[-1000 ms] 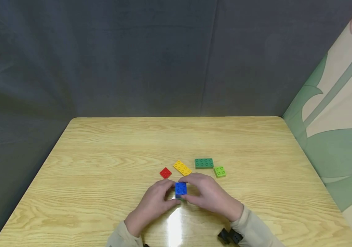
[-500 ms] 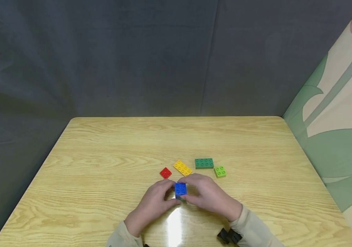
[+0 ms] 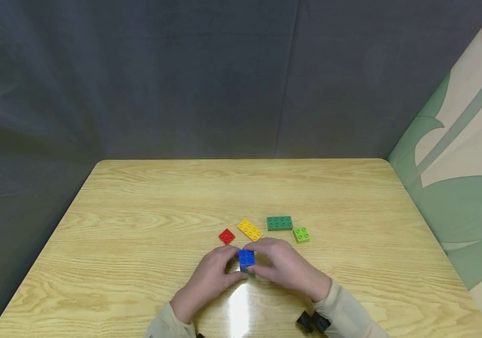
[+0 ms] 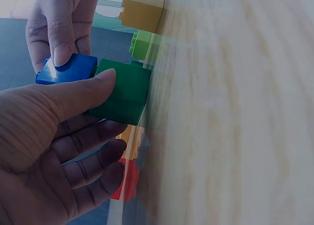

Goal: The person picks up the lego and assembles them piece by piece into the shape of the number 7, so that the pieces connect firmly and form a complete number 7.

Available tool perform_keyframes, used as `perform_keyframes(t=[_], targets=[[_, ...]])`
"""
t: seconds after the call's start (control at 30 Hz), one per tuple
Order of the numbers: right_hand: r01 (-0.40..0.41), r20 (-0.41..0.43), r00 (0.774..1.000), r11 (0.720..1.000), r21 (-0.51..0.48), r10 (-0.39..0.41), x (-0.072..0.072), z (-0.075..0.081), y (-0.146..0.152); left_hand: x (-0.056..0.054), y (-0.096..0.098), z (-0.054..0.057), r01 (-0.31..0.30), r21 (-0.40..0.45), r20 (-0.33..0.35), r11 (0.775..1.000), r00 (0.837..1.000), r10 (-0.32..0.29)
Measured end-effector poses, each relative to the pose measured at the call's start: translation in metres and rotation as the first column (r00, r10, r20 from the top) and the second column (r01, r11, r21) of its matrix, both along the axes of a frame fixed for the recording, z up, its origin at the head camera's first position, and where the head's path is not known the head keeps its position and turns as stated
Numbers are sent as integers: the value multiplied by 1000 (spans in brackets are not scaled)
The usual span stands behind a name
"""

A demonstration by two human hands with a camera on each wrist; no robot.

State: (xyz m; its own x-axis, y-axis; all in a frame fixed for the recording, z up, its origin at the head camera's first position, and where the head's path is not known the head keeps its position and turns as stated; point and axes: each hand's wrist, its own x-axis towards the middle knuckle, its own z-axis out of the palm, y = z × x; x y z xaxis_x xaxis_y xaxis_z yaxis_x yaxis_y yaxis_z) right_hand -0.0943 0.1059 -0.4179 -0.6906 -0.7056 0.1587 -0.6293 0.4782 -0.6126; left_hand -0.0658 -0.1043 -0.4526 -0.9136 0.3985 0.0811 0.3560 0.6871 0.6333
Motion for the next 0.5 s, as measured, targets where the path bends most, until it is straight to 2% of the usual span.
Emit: perform_keyframes(t=[0.5], targets=[[4,10,1000,1000,3,-4,1,-2,0,0,-1,1,-5,17,20,1000,1000,4]])
